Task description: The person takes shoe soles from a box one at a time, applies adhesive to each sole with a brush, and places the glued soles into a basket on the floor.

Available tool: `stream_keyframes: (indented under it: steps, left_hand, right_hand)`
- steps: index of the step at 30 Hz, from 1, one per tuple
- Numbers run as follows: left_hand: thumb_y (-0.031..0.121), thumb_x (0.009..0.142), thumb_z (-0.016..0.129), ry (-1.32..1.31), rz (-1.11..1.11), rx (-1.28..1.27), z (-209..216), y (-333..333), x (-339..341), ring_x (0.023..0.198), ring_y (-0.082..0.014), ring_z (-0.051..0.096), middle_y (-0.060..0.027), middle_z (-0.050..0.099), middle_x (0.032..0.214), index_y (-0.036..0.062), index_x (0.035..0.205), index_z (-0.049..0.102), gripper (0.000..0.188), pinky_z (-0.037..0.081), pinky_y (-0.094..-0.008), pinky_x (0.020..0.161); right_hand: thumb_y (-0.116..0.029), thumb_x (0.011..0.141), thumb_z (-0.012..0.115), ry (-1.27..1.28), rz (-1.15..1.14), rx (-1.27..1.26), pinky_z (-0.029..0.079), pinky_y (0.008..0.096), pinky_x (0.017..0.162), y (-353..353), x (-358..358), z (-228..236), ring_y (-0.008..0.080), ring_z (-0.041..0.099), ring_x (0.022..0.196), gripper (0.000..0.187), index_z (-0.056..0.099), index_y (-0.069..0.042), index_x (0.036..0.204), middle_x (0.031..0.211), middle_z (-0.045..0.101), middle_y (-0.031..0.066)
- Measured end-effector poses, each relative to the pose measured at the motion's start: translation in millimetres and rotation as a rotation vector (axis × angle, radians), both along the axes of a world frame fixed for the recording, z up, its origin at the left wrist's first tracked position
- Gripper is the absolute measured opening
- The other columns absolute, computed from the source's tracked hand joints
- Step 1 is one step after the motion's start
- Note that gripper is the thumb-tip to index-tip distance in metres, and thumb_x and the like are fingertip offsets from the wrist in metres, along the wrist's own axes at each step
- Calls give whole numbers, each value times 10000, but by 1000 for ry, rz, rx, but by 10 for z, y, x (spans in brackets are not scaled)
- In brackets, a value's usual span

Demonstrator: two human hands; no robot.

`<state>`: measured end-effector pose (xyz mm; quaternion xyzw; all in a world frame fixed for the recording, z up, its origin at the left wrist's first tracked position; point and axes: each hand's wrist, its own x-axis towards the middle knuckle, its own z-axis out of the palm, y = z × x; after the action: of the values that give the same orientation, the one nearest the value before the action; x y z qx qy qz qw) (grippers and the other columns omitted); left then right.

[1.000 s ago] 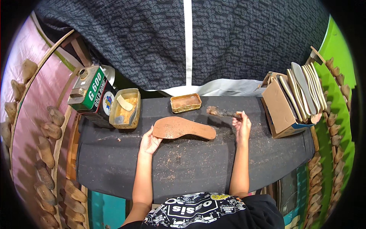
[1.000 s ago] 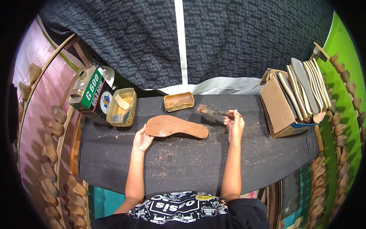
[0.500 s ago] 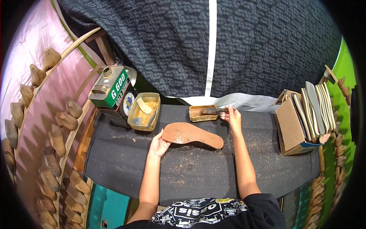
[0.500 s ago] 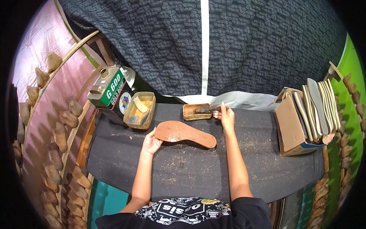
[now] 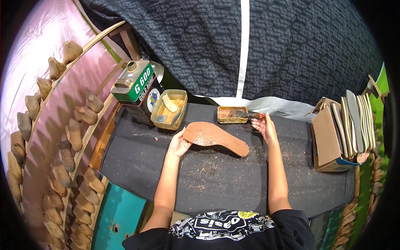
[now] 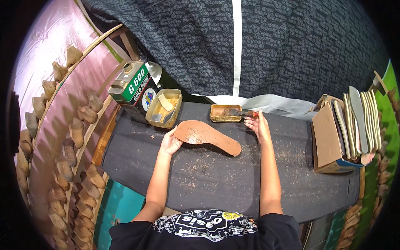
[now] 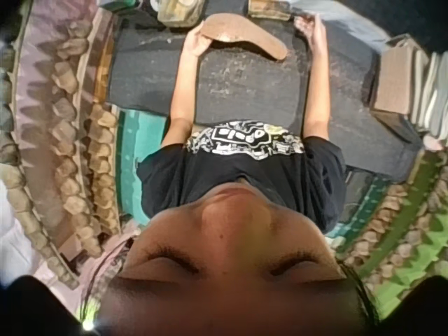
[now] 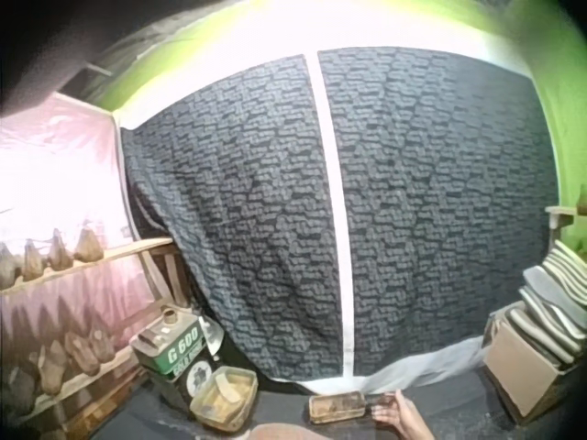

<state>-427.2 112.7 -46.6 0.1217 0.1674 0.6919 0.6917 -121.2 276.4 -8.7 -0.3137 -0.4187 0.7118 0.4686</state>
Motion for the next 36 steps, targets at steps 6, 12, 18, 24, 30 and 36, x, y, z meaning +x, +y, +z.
stream_keyframes:
  steps: [6,12,18,24,30,36]
  left_hand:
    - [186,870,356,-6,21,-19,101,-106,61,906,-184,548,-104,562,976,-11,1019,482,278,473,-304,766]
    - [174,871,349,-132,17,51,115,-459,54,861,-189,569,-104,572,960,-19,1021,480,278,490,-302,731]
    - [176,868,359,-50,190,-67,190,-1223,-31,858,-178,570,-93,576,955,-14,1006,497,272,484,-293,737]
    - [178,870,345,-87,368,3,178,-2553,-214,900,-197,552,-117,556,988,-16,1035,473,285,475,-324,764]
    - [190,874,343,-54,678,-58,128,-4081,-22,861,-191,567,-106,565,965,-7,1018,479,279,486,-308,740]
    - [223,875,342,-99,882,-69,-101,-5614,466,881,-195,562,-109,560,980,-6,1031,472,306,485,-310,743]
  right_hand:
    - [-438,832,395,-110,-423,49,353,196,453,-273,261,-73,70,432,534,468,405,-31,1064,735,454,37]
    - [-537,819,281,-57,324,-235,477,266,595,-928,333,107,157,558,692,607,451,5,1034,832,549,98]
    - [-614,778,188,152,1216,-491,412,528,761,-1562,-200,187,436,445,990,744,247,-46,1256,1146,387,274]
    - [-557,810,186,241,1480,-530,486,449,666,-2141,-740,147,405,502,922,679,229,-51,1260,1137,388,283]
    - [-490,835,208,125,1659,-630,473,469,690,-2997,-1191,3,404,505,914,606,238,-50,1252,1133,386,290]
    - [-491,842,209,-70,1886,-528,392,475,829,-4168,-1384,-167,337,467,1009,591,332,-40,1204,1151,436,159]
